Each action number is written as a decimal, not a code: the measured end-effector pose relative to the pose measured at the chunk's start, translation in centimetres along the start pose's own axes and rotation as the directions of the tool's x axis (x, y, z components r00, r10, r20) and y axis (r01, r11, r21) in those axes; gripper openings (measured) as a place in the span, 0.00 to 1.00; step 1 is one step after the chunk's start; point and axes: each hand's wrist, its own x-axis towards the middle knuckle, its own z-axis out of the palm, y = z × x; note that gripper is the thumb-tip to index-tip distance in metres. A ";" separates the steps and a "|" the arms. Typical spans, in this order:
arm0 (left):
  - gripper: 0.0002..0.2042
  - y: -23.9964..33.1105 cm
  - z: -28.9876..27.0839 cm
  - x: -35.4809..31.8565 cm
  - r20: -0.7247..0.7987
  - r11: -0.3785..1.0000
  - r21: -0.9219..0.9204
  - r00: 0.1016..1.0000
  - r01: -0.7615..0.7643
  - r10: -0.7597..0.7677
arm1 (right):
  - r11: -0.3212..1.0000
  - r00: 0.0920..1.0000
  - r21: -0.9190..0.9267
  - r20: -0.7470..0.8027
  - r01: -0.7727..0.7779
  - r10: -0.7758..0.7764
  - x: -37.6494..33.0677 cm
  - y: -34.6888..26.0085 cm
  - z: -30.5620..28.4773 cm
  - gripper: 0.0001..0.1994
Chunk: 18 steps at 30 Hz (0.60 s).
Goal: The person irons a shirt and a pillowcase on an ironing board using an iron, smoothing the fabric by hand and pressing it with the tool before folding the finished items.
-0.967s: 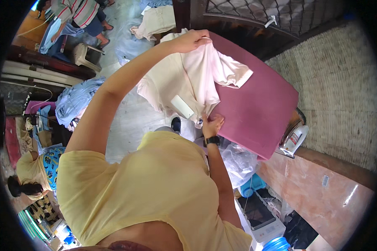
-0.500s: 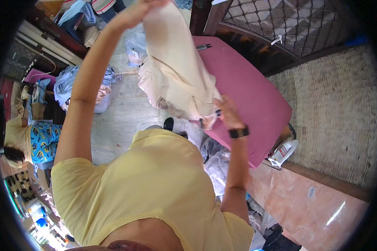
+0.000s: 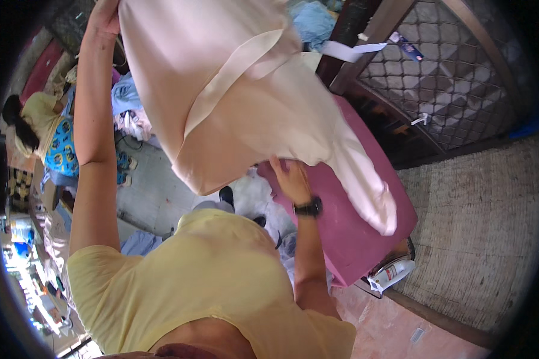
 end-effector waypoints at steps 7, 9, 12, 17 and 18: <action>0.19 -2.0 -20.7 -2.6 -0.343 0.951 0.308 0.935 0.028 0.084 | -0.112 0.865 0.907 0.342 -0.406 -0.366 15.4 -6.1 9.8 0.20; 0.18 -5.3 -21.0 -3.5 -0.511 0.979 0.197 0.858 0.050 0.059 | 0.081 0.885 0.932 0.361 -0.353 -0.293 15.4 -8.9 4.6 0.19; 0.19 -8.1 -28.6 -5.7 -0.533 0.975 0.221 0.842 0.037 0.088 | 0.308 0.944 0.949 0.167 -0.075 -0.285 18.3 -14.4 1.9 0.18; 0.15 -19.5 -43.1 -8.1 -0.654 0.896 0.387 0.749 0.216 0.103 | 0.619 0.917 0.769 0.114 0.163 -0.382 23.8 -24.4 1.3 0.15; 0.14 -21.1 -43.1 -8.1 -0.692 0.909 0.280 0.721 0.308 -0.031 | 0.685 0.926 0.695 0.073 0.220 -0.371 24.1 -26.3 1.7 0.15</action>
